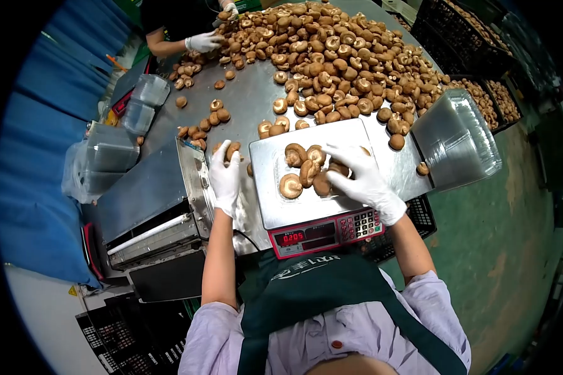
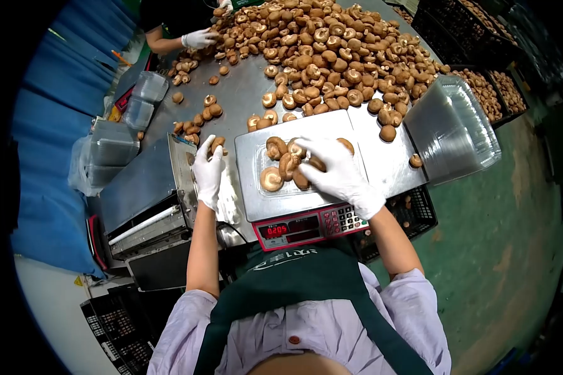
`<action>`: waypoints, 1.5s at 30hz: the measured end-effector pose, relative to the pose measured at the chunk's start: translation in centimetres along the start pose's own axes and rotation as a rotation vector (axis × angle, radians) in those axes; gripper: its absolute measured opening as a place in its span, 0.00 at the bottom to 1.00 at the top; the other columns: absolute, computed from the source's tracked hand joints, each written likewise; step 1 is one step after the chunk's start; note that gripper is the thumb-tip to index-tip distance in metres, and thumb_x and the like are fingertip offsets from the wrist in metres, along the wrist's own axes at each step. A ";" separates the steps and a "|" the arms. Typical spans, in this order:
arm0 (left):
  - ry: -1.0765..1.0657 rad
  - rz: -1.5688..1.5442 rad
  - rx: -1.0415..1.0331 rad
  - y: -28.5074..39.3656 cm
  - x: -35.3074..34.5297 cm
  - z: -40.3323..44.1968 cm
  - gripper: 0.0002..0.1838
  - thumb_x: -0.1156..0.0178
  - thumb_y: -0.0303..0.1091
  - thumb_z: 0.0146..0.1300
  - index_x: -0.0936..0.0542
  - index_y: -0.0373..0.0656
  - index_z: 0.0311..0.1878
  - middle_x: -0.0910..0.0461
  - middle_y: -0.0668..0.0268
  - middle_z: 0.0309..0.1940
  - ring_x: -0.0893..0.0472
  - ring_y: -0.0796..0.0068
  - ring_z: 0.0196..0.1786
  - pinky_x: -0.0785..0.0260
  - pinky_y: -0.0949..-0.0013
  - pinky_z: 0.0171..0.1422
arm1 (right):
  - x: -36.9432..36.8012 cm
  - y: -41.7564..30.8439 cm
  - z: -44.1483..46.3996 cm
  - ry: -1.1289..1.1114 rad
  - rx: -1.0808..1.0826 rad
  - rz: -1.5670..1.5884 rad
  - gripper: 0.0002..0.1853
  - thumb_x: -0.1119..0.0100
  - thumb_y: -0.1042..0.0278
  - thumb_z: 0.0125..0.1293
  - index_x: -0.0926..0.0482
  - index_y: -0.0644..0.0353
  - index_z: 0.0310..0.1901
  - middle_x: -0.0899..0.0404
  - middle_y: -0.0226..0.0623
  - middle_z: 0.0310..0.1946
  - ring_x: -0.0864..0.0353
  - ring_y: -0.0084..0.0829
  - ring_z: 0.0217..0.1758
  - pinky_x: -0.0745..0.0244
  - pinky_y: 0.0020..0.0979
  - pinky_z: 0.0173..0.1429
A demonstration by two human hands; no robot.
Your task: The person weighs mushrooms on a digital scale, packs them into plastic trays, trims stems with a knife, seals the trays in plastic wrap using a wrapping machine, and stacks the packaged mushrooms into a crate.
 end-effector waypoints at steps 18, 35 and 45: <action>-0.226 0.018 0.000 2.3 0.8 -3.9 0.19 0.41 0.37 0.63 0.23 0.40 0.55 0.21 0.60 0.48 0.22 0.70 0.47 0.30 0.71 0.53 | 5.2 7.9 -7.9 0.320 -0.587 -0.002 0.16 0.41 0.66 0.63 0.21 0.63 0.50 0.17 0.41 0.42 0.17 0.27 0.44 0.26 0.28 0.50; -0.518 -0.247 0.364 0.5 -2.2 -7.5 0.20 0.45 0.27 0.65 0.29 0.31 0.59 0.24 0.71 0.27 0.27 0.86 0.24 0.34 0.81 0.28 | 1.2 8.4 -5.1 0.216 -0.707 0.006 0.12 0.42 0.65 0.61 0.19 0.66 0.40 0.21 0.33 0.18 0.23 0.19 0.18 0.28 0.24 0.26; -0.357 0.024 0.127 -0.1 6.4 -3.3 0.20 0.42 0.34 0.56 0.22 0.36 0.52 0.21 0.60 0.22 0.22 0.77 0.26 0.29 0.71 0.34 | -2.9 6.1 -0.4 0.165 -0.592 0.052 0.13 0.38 0.62 0.56 0.18 0.63 0.38 0.19 0.36 0.20 0.19 0.24 0.25 0.25 0.26 0.34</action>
Point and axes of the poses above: each hand's wrist, its own z-axis towards the middle knuckle, its own x-axis out of the back of the hand, y = z × x, the point moved 3 cm from there along z, towards the middle knuckle
